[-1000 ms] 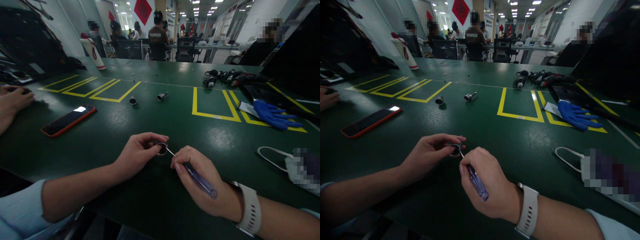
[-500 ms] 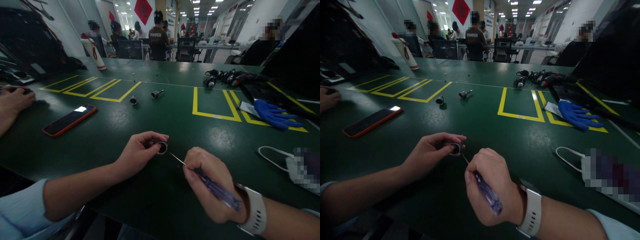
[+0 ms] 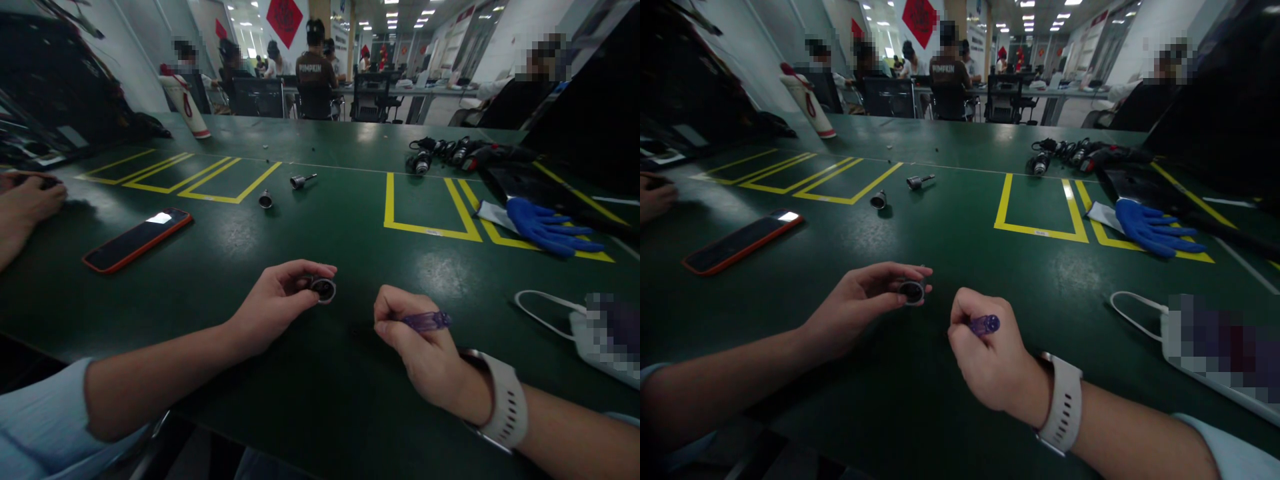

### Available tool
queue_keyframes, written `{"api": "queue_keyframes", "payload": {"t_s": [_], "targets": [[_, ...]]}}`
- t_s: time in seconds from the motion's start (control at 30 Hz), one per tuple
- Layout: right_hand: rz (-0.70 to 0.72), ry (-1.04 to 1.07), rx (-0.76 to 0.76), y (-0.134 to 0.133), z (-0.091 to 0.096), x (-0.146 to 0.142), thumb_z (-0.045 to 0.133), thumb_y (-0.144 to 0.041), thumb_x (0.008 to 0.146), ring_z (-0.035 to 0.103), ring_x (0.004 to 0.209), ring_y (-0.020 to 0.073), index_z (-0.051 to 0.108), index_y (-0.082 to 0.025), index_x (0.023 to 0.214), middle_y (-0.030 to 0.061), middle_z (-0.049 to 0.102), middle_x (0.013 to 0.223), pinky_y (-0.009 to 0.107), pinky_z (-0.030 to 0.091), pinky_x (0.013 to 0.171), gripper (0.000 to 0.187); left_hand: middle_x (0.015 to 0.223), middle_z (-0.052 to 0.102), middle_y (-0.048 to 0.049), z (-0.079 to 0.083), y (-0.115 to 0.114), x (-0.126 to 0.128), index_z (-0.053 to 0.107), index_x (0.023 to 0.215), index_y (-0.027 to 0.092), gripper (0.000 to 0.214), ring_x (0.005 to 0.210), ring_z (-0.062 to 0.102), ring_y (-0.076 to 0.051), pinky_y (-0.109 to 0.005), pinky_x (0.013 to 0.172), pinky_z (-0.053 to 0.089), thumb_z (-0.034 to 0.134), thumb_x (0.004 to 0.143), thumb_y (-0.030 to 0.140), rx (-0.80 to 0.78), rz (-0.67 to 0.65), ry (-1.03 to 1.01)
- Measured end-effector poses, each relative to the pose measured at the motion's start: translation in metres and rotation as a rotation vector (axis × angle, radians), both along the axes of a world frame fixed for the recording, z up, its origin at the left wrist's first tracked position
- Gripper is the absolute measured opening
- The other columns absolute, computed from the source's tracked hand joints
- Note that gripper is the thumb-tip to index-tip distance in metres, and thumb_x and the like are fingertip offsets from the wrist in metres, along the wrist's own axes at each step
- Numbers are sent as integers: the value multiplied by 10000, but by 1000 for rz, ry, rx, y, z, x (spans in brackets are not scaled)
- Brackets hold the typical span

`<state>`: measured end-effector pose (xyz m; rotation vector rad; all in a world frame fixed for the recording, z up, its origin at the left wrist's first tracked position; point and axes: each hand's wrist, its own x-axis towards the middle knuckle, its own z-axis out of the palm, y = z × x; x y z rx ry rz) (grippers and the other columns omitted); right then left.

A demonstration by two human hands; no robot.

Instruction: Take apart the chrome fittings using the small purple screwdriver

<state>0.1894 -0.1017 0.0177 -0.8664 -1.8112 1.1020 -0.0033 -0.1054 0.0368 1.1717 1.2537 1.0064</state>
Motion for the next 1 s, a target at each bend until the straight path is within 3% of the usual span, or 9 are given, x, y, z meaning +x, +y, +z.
{"api": "queue_keyframes", "payload": {"t_s": [0.27, 0.33, 0.47, 0.57, 0.8, 1.0], "targets": [[126, -176, 114, 0, 9, 0, 413, -128, 697, 365, 458, 104, 375, -204, 563, -45, 368, 500, 257, 255, 455, 158, 1139, 652, -42, -2, 0, -2, 671, 904, 181, 256, 986, 637, -200, -339, 886, 500, 644, 671, 78, -16, -14, -39], [107, -123, 30, 1, 6, -1, 414, -130, 691, 349, 449, 102, 386, -206, 558, -49, 363, 492, 254, 248, 441, 156, 1073, 675, -35, -3, 0, -3, 660, 933, 186, 273, 966, 644, -194, -335, 885, 497, 655, 678, 87, -35, -22, -43], [89, 145, -293, 6, -7, 1, 430, -147, 700, 319, 423, 96, 434, -205, 571, -60, 361, 477, 226, 222, 382, 141, 1001, 693, -36, -3, 1, -2, 629, 998, 180, 323, 931, 652, -189, -343, 883, 497, 666, 689, 96, -51, -21, -39], [109, 312, -363, 8, -17, 3, 452, -151, 725, 333, 436, 99, 471, -198, 608, -56, 391, 499, 226, 214, 387, 127, 1070, 675, -47, -2, 1, -1, 619, 971, 169, 323, 961, 643, -192, -345, 894, 495, 677, 669, 74, -28, 5, -53], [94, 416, -258, 6, -20, 4, 469, -171, 807, 401, 511, 126, 503, -200, 675, -47, 449, 527, 279, 326, 518, 139, 1068, 672, -42, -3, 1, -1, 624, 940, 174, 281, 977, 639, -184, -348, 913, 485, 675, 683, 73, -45, -16, -83], [80, 224, -145, 1, -11, 1, 490, -214, 866, 472, 595, 133, 523, -195, 749, -10, 537, 673, 277, 359, 539, 123, 1082, 666, -54, -4, -1, 0, 635, 927, 167, 281, 966, 638, -198, -357, 886, 498, 698, 665, 89, -27, -37, -91]]}}
